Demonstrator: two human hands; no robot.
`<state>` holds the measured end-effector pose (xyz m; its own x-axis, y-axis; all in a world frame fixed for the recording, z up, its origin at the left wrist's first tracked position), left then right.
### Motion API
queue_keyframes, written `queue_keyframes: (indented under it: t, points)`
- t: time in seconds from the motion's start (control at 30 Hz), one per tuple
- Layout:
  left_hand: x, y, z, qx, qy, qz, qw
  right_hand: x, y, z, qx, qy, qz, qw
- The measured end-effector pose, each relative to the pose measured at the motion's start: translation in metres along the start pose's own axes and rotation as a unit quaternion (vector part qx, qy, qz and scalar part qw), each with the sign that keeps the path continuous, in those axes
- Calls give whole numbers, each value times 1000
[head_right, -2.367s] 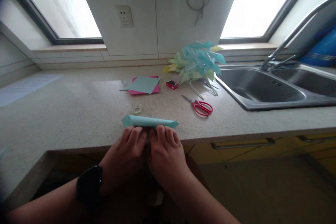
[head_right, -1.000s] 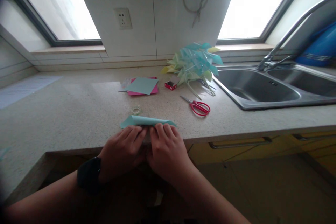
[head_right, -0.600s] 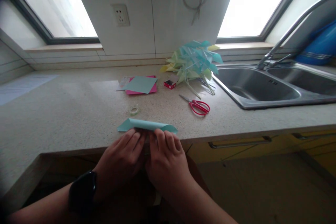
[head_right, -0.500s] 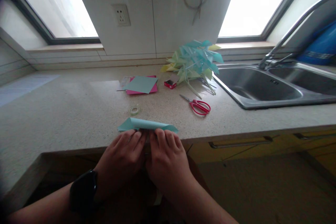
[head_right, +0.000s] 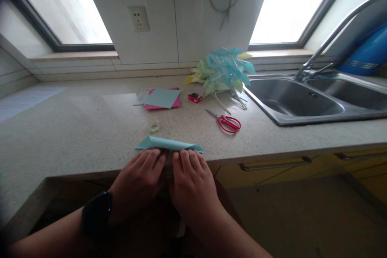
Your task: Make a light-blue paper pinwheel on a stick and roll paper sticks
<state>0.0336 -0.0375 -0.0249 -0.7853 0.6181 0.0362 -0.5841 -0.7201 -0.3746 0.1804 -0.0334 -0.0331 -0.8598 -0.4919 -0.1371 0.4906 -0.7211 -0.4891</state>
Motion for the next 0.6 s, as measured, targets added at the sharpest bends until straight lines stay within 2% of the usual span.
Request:
queue_keyframes:
  t: [0.2, 0.33, 0.6]
  points:
    - [2, -1, -1, -4, 13, -8, 1000, 0, -2, -2, -2, 0, -12, 1000]
    - [6, 0, -6, 3, 27, -6, 1000, -4, -10, -1, 24, 3, -23, 999]
    - [6, -5, 1, 6, 72, 40, 997, -7, -16, 3, 62, 3, -12, 998]
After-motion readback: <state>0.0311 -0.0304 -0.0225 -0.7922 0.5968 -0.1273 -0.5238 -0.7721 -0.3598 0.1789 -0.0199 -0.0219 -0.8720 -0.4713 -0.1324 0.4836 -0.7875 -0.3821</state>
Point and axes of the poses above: each hand's wrist, its own y-axis away from the middle knuckle, its own z-axis out of the back of the hand, x = y × z, the point moved 3 cm from there along -y, towards the middle knuckle, and after that the axes turned 14 degrees about y, right-handed, at the moved point
